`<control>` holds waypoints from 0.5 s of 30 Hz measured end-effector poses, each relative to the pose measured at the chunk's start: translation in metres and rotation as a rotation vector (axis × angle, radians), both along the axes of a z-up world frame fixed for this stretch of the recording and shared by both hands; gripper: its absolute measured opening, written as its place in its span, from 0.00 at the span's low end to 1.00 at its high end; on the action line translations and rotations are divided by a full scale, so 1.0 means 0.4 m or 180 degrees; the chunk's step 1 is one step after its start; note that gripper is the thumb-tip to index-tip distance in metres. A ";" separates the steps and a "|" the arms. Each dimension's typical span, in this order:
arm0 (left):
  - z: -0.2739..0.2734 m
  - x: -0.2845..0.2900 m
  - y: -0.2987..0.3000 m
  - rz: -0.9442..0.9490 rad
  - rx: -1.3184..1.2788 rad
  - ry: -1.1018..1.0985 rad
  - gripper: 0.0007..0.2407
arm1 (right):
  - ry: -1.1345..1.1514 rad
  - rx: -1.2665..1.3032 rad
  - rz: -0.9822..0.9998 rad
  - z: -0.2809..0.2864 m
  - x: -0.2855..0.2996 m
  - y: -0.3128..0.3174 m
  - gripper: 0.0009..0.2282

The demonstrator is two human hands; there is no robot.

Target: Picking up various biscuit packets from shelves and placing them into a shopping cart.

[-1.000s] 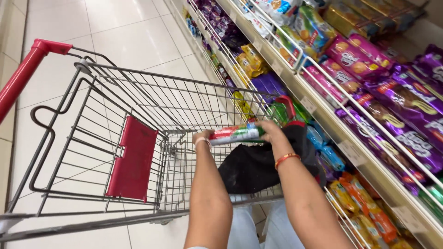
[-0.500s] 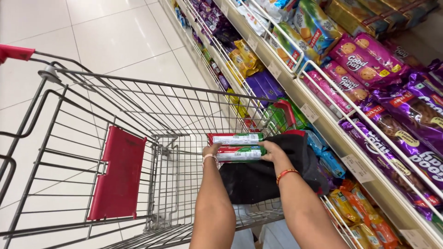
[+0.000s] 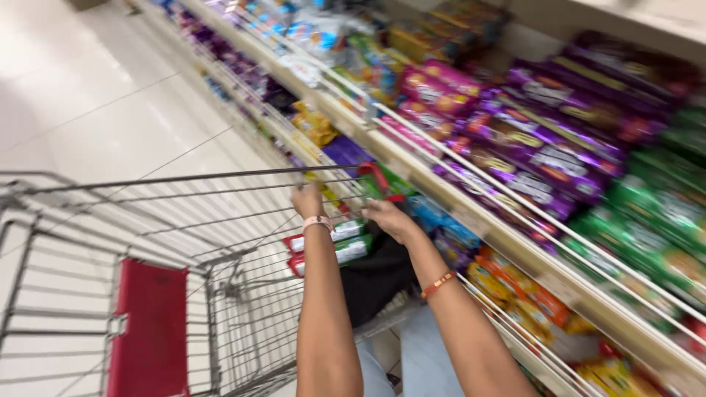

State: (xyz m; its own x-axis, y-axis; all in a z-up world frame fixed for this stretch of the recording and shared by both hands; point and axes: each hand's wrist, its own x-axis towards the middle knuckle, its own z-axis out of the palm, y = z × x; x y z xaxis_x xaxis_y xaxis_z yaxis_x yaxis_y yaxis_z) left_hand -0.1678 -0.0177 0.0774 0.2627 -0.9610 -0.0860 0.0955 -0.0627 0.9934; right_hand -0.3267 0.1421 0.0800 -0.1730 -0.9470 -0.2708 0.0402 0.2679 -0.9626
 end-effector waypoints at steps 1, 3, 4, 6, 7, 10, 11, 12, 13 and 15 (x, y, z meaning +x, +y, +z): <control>0.098 -0.026 0.086 -0.0107 -0.0017 0.0009 0.25 | 0.0009 -0.0017 -0.0107 0.070 -0.018 0.078 0.24; 0.295 -0.076 0.261 -0.0288 -0.0699 0.1124 0.22 | 0.0399 -0.0594 -0.0146 0.209 -0.053 0.237 0.27; 0.370 -0.101 0.367 -0.0430 -0.0681 0.1162 0.22 | 0.0434 -0.0592 -0.0289 0.282 -0.075 0.333 0.27; 0.517 -0.139 0.579 -0.1004 -0.0957 0.1745 0.18 | 0.0713 -0.1190 -0.0134 0.424 -0.110 0.529 0.26; 0.560 -0.162 0.682 -0.1172 -0.0913 0.1786 0.18 | 0.0759 -0.1172 -0.0304 0.485 -0.127 0.634 0.26; 0.640 -0.231 0.975 -0.1971 -0.0956 0.1930 0.15 | 0.0914 -0.1265 -0.0786 0.618 -0.169 0.959 0.25; 0.637 -0.263 1.056 -0.2451 -0.0844 0.2139 0.16 | 0.1048 -0.1347 -0.1099 0.629 -0.190 1.061 0.24; 0.634 -0.287 1.137 -0.2919 -0.0724 0.2332 0.16 | 0.1176 -0.1429 -0.1401 0.638 -0.202 1.162 0.23; 0.625 -0.324 1.213 -0.3121 -0.0651 0.2372 0.16 | 0.1231 -0.1394 -0.1608 0.642 -0.217 1.264 0.23; 0.608 -0.371 1.352 -0.4165 -0.0268 0.2639 0.20 | 0.1335 -0.1502 -0.2499 0.650 -0.229 1.447 0.20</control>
